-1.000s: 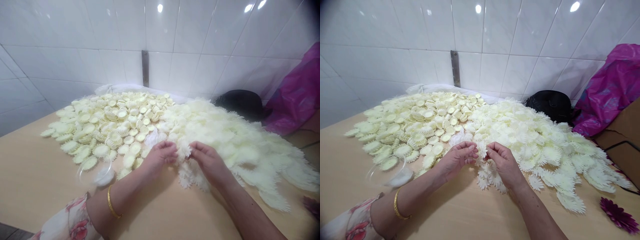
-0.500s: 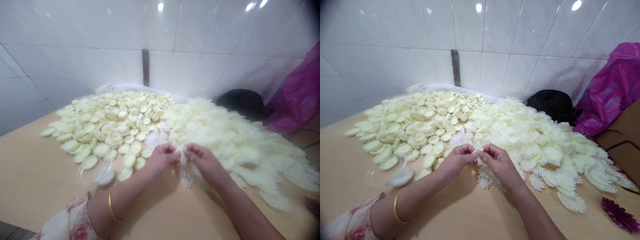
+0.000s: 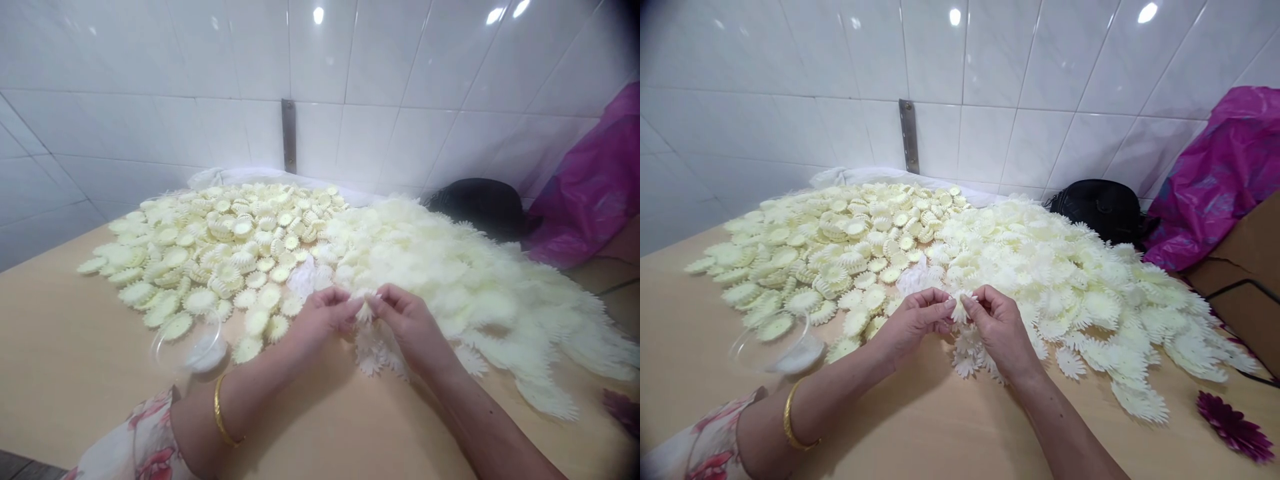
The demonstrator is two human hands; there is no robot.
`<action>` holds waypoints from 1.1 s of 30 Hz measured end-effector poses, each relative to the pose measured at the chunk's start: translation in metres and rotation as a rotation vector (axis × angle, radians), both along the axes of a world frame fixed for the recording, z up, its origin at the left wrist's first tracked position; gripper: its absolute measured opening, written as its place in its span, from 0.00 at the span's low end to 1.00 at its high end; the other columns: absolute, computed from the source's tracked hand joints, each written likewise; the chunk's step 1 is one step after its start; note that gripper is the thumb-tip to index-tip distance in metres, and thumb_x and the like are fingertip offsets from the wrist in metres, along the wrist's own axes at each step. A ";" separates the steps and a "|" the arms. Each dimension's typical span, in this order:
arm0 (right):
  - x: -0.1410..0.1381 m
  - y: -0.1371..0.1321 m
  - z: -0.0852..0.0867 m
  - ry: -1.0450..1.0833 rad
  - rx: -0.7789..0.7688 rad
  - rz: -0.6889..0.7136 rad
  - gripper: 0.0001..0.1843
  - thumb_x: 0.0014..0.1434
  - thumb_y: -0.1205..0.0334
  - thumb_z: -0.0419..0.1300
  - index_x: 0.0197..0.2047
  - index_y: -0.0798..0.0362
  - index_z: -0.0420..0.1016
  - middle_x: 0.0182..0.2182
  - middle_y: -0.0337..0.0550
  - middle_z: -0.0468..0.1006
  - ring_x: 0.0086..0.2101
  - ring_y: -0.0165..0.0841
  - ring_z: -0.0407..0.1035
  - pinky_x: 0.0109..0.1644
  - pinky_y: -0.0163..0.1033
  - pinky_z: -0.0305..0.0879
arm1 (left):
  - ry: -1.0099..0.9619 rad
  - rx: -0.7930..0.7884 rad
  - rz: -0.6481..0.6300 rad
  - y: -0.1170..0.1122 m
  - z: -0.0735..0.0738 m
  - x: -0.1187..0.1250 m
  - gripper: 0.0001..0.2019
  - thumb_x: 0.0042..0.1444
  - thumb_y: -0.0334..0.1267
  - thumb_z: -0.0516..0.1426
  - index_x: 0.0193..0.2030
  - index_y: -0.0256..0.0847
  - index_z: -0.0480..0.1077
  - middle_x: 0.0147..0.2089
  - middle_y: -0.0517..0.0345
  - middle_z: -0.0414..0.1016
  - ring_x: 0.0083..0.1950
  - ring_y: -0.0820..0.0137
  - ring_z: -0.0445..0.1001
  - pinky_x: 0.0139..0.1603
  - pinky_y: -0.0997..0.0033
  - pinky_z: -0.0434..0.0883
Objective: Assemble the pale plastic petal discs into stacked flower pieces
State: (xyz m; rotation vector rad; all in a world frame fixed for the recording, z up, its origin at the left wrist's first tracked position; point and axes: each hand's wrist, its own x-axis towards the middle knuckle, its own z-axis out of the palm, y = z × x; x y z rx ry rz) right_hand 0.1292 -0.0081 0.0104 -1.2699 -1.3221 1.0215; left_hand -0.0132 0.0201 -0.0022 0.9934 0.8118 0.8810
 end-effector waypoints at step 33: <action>0.003 0.001 0.000 -0.181 0.086 -0.108 0.17 0.55 0.51 0.54 0.43 0.53 0.71 0.30 0.43 0.73 0.35 0.35 0.68 0.36 0.38 0.65 | 0.096 0.123 0.008 0.002 0.002 -0.001 0.10 0.48 0.38 0.58 0.22 0.35 0.65 0.20 0.62 0.61 0.25 0.77 0.62 0.29 0.74 0.59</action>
